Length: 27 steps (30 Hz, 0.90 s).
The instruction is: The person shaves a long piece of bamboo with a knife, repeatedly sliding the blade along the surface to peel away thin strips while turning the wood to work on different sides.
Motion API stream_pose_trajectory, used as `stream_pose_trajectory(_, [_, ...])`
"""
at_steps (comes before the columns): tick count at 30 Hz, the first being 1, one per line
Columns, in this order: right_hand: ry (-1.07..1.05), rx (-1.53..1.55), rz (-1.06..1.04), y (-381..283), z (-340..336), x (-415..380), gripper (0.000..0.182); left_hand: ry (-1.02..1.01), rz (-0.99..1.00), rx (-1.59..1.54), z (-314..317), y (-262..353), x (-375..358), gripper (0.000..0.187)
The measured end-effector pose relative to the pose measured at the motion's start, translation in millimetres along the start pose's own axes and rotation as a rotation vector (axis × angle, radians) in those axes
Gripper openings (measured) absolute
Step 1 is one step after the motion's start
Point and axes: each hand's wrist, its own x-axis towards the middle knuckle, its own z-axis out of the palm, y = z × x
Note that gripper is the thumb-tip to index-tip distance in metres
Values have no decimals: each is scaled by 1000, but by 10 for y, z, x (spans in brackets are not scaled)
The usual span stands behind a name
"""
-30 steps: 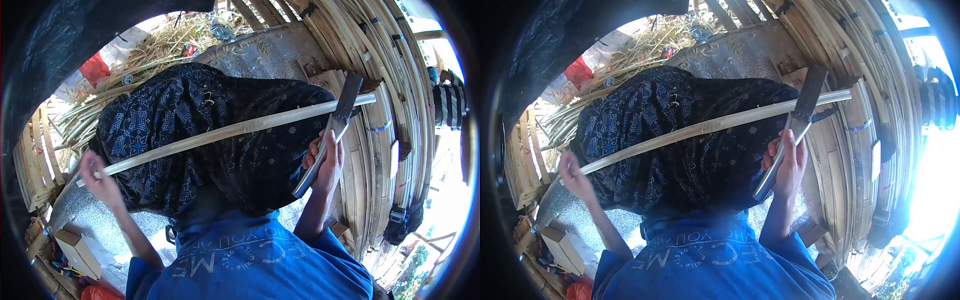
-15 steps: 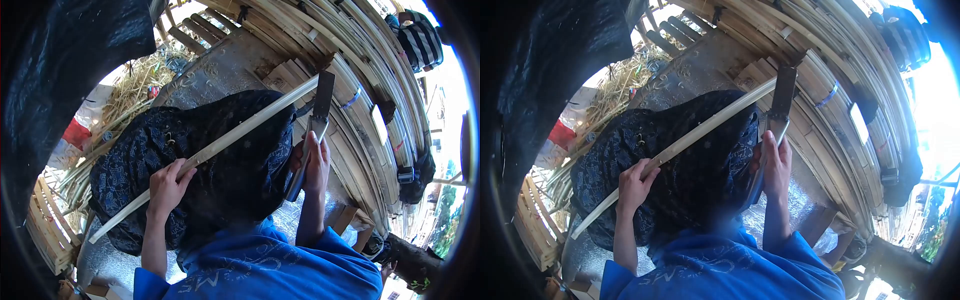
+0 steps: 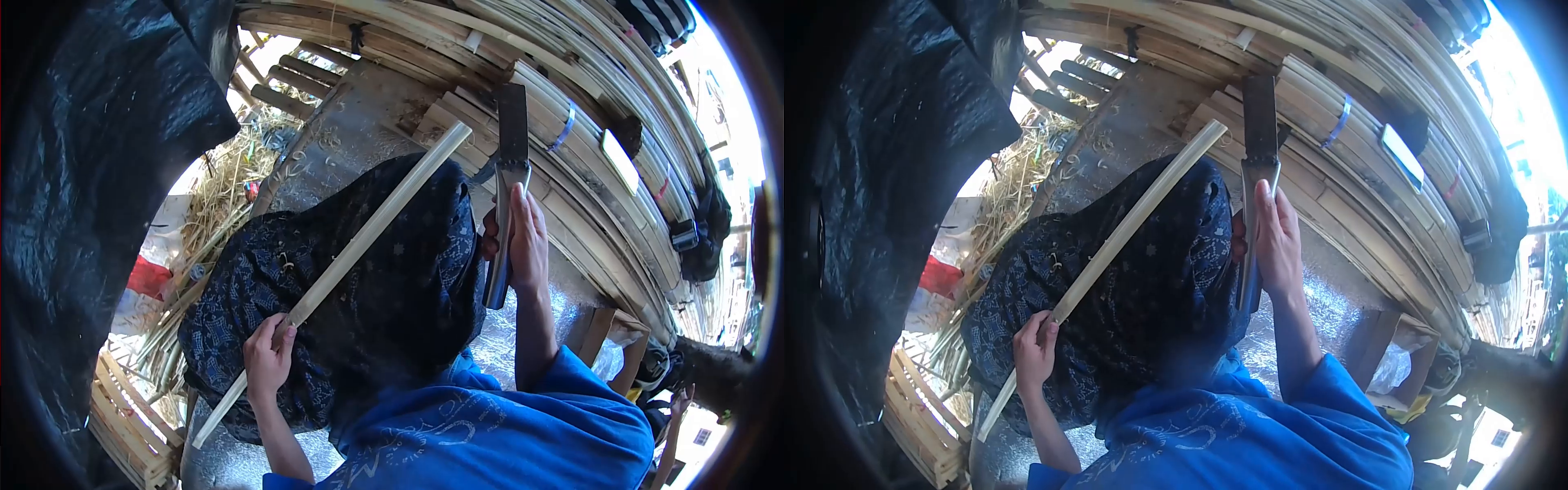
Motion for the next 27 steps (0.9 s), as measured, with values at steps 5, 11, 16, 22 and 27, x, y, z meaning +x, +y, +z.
stream_pose_trajectory(5, [97,-118,-177,-34,51,90,40,3,-29,-59,157,248,231,34])
stream_pose_trajectory(11, [-92,-387,-154,-119,-202,334,37,5,-34,-1,264,162,244,34])
stream_pose_trajectory(16, [27,-746,-84,-272,15,423,40,-7,-39,5,268,178,272,34])
stream_pose_trajectory(22, [-25,-797,-311,-177,-172,900,43,-39,-3,39,198,220,291,34])
stream_pose_trajectory(27, [3,-603,-166,-222,-185,892,40,-264,-47,38,33,267,235,33])
